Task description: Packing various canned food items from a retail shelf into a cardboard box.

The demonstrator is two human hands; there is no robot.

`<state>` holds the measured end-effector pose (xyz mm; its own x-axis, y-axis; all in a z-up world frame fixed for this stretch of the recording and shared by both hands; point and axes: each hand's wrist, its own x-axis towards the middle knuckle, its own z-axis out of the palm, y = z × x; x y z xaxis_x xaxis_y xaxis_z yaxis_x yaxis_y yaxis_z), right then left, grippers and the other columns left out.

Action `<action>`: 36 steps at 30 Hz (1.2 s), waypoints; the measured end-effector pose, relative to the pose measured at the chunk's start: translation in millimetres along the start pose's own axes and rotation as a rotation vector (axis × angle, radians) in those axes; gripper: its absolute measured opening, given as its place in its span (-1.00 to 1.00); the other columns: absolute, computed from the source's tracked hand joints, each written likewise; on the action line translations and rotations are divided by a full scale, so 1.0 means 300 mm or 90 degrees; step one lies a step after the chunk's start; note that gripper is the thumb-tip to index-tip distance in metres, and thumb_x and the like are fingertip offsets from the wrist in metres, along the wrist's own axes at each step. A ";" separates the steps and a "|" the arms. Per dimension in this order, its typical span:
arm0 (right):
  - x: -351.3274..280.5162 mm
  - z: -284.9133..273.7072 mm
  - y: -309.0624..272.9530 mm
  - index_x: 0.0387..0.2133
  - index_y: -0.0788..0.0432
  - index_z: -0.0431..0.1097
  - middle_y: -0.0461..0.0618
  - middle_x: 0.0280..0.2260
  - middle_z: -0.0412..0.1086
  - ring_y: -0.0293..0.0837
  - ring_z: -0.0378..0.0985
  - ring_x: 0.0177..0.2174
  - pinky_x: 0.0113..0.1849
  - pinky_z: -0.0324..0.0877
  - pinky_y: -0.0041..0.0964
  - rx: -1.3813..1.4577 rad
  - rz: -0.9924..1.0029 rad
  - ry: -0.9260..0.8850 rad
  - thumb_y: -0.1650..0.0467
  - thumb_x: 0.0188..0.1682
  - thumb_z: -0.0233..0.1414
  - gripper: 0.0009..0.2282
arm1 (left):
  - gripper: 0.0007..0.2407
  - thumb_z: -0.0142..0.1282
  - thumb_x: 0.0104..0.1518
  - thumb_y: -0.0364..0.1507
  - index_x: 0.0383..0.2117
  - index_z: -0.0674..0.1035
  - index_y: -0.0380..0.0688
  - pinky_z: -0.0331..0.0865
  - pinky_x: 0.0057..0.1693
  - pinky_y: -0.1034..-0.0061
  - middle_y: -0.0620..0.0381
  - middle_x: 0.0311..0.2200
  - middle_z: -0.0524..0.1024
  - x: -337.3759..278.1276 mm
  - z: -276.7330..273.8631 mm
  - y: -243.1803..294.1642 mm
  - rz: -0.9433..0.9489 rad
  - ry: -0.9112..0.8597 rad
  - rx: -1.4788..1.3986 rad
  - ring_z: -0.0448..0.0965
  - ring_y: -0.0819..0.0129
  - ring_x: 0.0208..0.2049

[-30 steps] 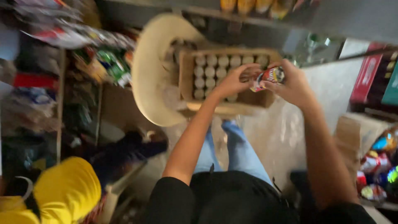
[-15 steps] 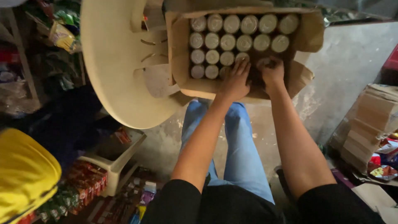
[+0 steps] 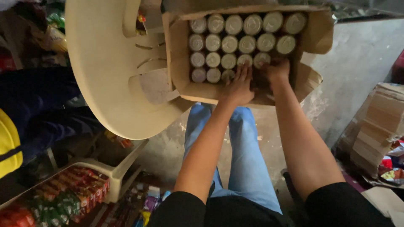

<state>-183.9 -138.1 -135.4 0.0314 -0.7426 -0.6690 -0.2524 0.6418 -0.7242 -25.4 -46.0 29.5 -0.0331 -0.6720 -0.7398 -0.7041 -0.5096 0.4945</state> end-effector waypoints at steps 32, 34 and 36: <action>-1.475 -0.261 -1.969 -0.06 0.23 0.32 0.10 -0.06 0.32 -0.01 0.47 -0.12 -0.14 0.45 -0.25 -0.067 -1.099 0.081 0.60 0.15 -0.01 -0.85 | -0.69 0.00 0.28 -0.55 0.15 0.43 -0.12 0.21 0.35 0.10 -0.09 0.11 0.39 -1.143 -1.097 1.111 0.717 0.927 -0.114 0.34 -0.12 0.19; -1.565 -0.291 -2.122 -0.06 0.23 0.31 0.12 -0.04 0.31 0.03 0.45 -0.08 -0.09 0.44 -0.21 -0.074 -1.185 0.123 0.62 0.13 0.00 -0.83 | -0.69 -0.01 0.28 -0.56 0.15 0.43 -0.12 0.21 0.36 0.10 -0.09 0.12 0.38 -1.213 -1.217 1.197 0.772 0.965 -0.089 0.33 -0.12 0.21; -1.619 -0.313 -2.247 -0.06 0.22 0.34 0.16 -0.01 0.31 0.12 0.40 -0.01 -0.03 0.43 -0.15 -0.159 -1.245 0.215 0.65 0.07 0.03 -0.78 | -0.67 0.01 0.25 -0.58 0.15 0.42 -0.10 0.24 0.35 0.12 -0.09 0.12 0.37 -1.270 -1.318 1.265 0.794 0.994 -0.064 0.33 -0.13 0.21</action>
<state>-119.7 -228.0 693.6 0.2378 -0.2929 0.9261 -0.2136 -0.9459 -0.2443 0.3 -196.0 679.4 0.1878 -0.3877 0.9025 -0.7495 0.5372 0.3868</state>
